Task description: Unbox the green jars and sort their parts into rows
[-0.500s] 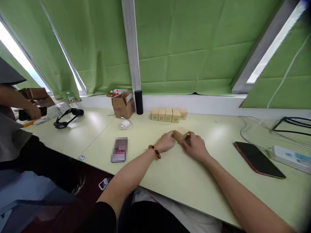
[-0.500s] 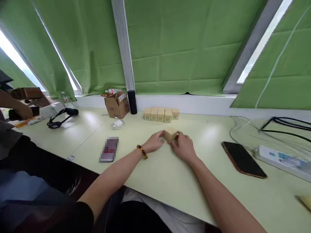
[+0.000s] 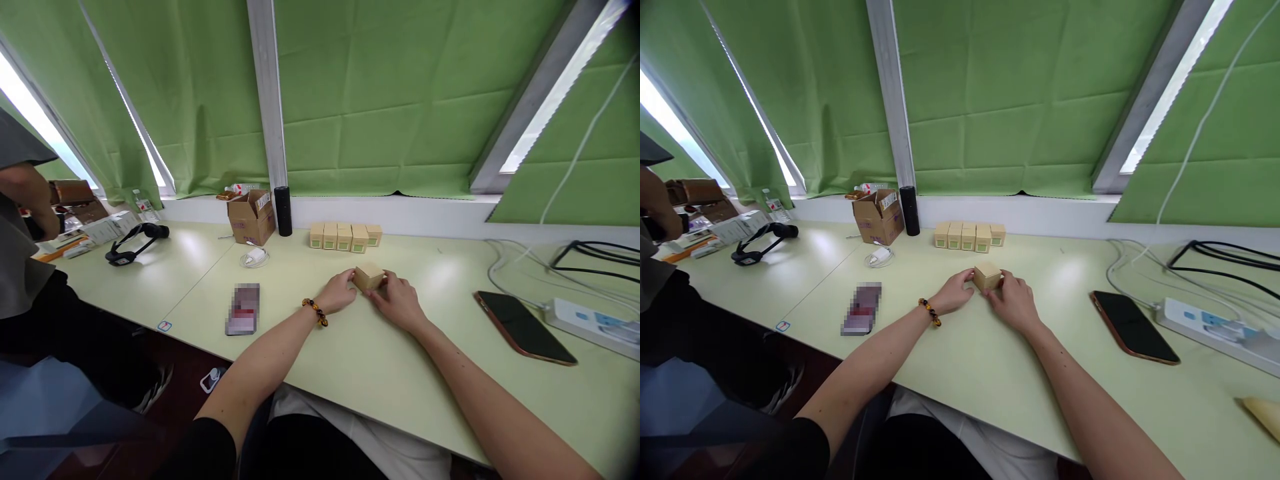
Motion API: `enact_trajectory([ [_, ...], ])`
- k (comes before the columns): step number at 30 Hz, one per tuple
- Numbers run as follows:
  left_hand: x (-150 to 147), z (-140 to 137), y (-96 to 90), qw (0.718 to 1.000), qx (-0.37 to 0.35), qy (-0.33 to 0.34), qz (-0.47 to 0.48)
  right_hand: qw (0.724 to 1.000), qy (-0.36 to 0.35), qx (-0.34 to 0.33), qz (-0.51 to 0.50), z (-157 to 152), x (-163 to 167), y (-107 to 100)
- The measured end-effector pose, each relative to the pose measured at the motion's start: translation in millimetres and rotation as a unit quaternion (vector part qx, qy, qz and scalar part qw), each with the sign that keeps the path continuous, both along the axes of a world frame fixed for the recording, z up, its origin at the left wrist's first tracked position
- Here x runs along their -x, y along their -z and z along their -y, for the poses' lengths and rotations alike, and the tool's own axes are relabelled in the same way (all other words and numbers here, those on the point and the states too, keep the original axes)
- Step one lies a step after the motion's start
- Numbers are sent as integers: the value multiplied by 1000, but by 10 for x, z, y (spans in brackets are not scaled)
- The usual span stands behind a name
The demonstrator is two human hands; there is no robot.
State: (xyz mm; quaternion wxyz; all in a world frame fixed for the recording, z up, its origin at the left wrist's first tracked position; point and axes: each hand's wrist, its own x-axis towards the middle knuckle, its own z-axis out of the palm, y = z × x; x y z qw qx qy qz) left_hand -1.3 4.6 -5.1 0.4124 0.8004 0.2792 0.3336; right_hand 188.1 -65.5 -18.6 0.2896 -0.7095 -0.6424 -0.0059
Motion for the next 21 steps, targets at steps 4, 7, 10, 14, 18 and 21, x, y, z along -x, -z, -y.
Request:
enact_trajectory([
  [4,1,4,-4,1000,4,0,-2,1000,8,5,-6,4,7,-6],
  [7,-1,0,-9,1000,7,-1,-3,1000,20,7,-9,7,8,-17],
  [10,0,0,-18,1000,10,-9,-4,999,34,11,-16,15,15,-37],
  [14,10,20,-39,1000,14,-4,4,999,41,18,-22,28,28,-72],
  [18,24,36,-53,1000,22,-7,6,998,60,27,-19,28,-31,-98],
  [21,27,14,-31,997,38,-59,-11,992,119,34,-23,20,-136,-111],
])
